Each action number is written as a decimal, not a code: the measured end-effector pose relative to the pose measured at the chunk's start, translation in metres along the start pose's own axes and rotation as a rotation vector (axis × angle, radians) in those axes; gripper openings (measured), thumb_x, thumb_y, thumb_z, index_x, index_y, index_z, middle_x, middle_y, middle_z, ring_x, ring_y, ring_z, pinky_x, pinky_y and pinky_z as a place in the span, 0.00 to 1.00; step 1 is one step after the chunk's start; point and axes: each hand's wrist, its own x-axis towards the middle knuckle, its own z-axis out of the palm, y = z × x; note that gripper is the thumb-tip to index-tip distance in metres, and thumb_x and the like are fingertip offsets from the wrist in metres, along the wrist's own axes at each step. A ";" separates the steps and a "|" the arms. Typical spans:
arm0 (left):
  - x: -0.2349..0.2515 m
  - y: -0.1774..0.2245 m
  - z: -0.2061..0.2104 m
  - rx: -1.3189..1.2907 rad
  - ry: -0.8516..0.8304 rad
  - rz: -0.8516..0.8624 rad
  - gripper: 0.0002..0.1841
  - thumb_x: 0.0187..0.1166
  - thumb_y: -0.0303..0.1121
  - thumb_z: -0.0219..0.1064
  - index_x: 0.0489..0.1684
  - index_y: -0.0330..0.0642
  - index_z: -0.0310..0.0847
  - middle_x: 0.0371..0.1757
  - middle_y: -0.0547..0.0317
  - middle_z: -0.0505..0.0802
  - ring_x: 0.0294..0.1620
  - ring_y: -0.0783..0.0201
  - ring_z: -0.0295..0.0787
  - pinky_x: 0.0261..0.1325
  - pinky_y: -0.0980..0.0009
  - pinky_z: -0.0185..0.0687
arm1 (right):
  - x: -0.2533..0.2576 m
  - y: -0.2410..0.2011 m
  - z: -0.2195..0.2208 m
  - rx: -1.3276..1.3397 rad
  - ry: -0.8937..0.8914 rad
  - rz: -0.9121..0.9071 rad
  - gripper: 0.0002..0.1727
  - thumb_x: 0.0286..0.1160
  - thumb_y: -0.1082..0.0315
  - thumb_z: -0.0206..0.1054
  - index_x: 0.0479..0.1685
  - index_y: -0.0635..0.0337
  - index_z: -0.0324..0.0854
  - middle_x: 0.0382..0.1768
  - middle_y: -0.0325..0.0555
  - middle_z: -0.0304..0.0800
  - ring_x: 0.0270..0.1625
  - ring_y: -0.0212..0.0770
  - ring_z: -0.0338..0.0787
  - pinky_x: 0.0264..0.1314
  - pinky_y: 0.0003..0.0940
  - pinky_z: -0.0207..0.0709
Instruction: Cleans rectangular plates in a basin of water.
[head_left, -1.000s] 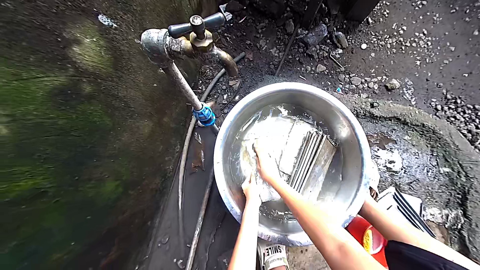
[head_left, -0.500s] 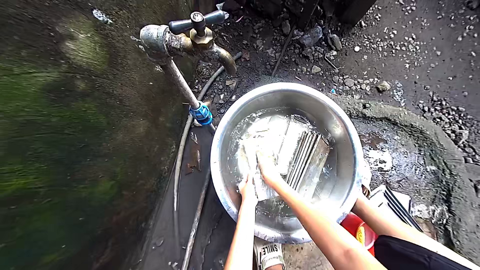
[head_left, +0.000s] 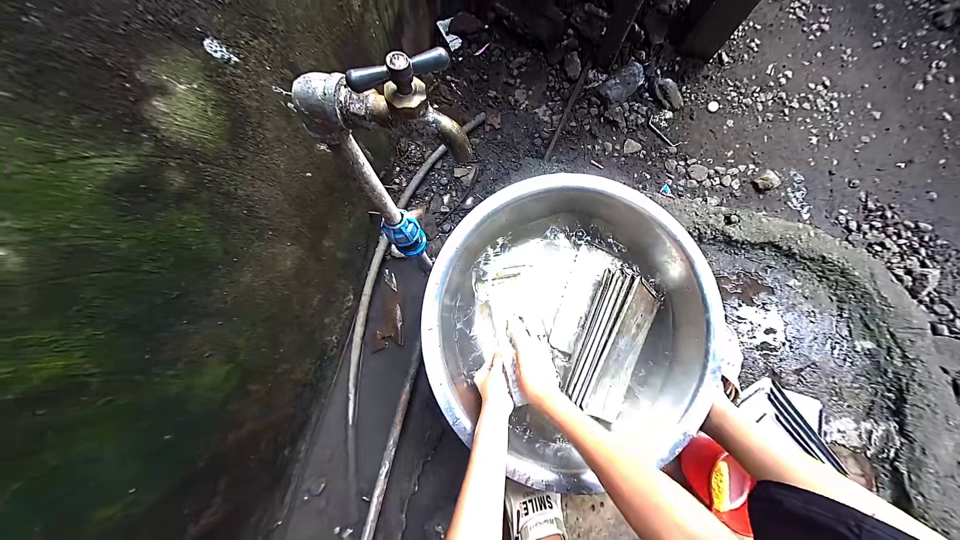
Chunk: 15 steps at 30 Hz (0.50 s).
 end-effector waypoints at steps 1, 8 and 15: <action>-0.001 0.000 0.000 -0.007 -0.006 0.002 0.18 0.92 0.33 0.55 0.67 0.26 0.78 0.52 0.43 0.88 0.45 0.64 0.81 0.52 0.67 0.78 | -0.021 0.001 0.009 0.022 -0.031 -0.024 0.33 0.83 0.76 0.47 0.92 0.60 0.58 0.92 0.49 0.58 0.94 0.54 0.55 0.94 0.59 0.46; 0.004 -0.002 0.000 0.048 0.018 0.093 0.20 0.93 0.35 0.54 0.60 0.22 0.80 0.55 0.35 0.88 0.54 0.55 0.83 0.64 0.59 0.77 | -0.029 0.019 -0.004 -0.177 -0.283 -0.220 0.36 0.83 0.78 0.47 0.92 0.44 0.60 0.95 0.36 0.49 0.97 0.49 0.47 0.93 0.61 0.43; 0.000 -0.002 0.001 0.032 0.033 -0.084 0.34 0.95 0.54 0.34 0.57 0.29 0.76 0.39 0.49 0.79 0.38 0.59 0.72 0.44 0.61 0.71 | 0.054 -0.022 -0.030 -0.167 -0.132 0.005 0.38 0.82 0.76 0.49 0.95 0.58 0.47 0.94 0.50 0.51 0.96 0.51 0.50 0.95 0.53 0.44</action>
